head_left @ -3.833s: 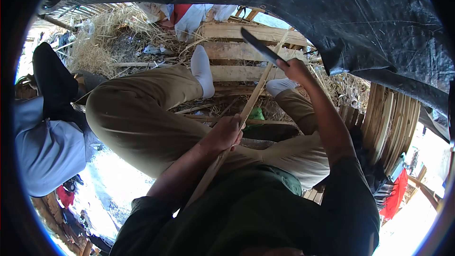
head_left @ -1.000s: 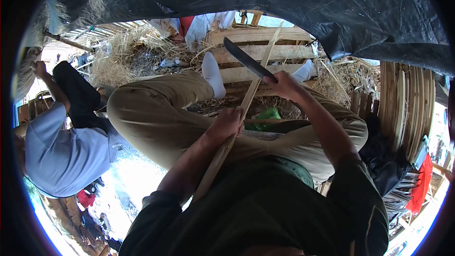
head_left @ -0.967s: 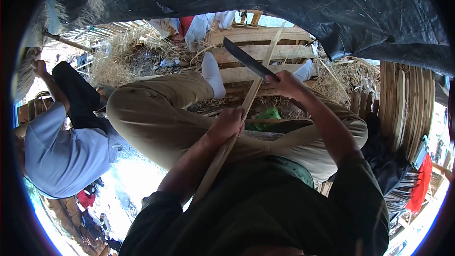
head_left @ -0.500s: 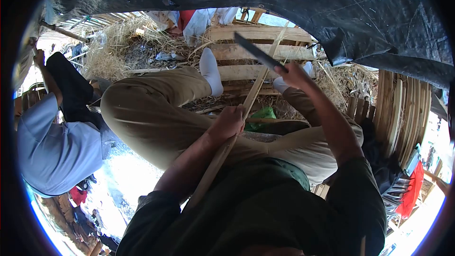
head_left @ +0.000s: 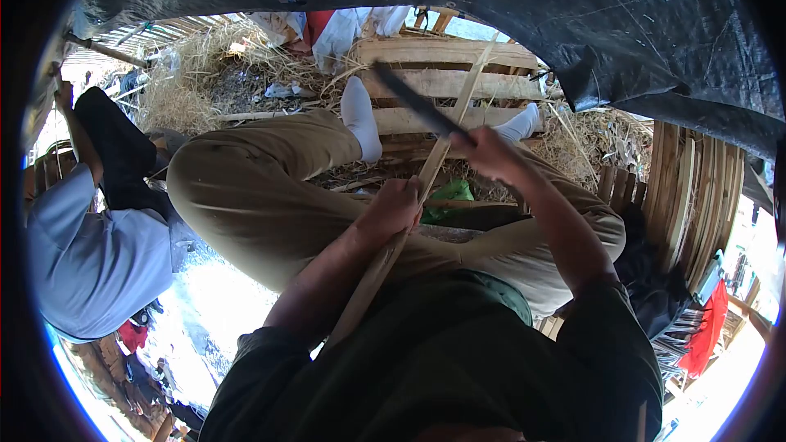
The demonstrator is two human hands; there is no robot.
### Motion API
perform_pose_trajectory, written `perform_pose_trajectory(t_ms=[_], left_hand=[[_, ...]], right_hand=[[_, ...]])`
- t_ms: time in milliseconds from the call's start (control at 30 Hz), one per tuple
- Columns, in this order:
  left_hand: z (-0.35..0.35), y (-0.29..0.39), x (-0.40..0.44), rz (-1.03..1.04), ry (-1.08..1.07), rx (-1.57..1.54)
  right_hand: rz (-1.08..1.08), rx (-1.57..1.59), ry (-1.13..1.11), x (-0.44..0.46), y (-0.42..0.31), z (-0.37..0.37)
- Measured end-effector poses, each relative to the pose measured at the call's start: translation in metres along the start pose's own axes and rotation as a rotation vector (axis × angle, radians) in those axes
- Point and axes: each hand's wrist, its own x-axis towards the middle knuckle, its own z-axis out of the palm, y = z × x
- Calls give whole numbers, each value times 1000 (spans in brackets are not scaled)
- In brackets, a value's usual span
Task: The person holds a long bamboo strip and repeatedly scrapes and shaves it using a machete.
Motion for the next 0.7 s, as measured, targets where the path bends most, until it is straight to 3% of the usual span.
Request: perform_pose_trajectory(t_ms=[33, 67, 267, 333, 400, 467, 567, 633, 700], left_hand=[[2, -4, -4, 51, 13, 19], [2, -6, -4, 108, 26, 47], [0, 5, 1, -97, -10, -61], [-1, -10, 3, 155, 31, 99], [0, -14, 2, 197, 30, 125], [0, -14, -1, 25, -13, 17], [-1, -4, 0, -45, -35, -54], [-4, 1, 2, -10, -20, 17], [-3, -1, -2, 3, -10, 41]], right_hand=[[-117, -58, 11, -6, -5, 4], [-82, -6, -88, -7, -7, -5], [67, 28, -26, 29, 31, -13], [149, 125, -95, -9, -15, -9], [82, 75, -143, -10, -13, -9], [18, 41, -109, 2, 7, -7], [14, 41, 25, 19, 29, -9], [94, 72, 35, 10, 14, -10], [29, 74, 20, -6, 5, 11]])
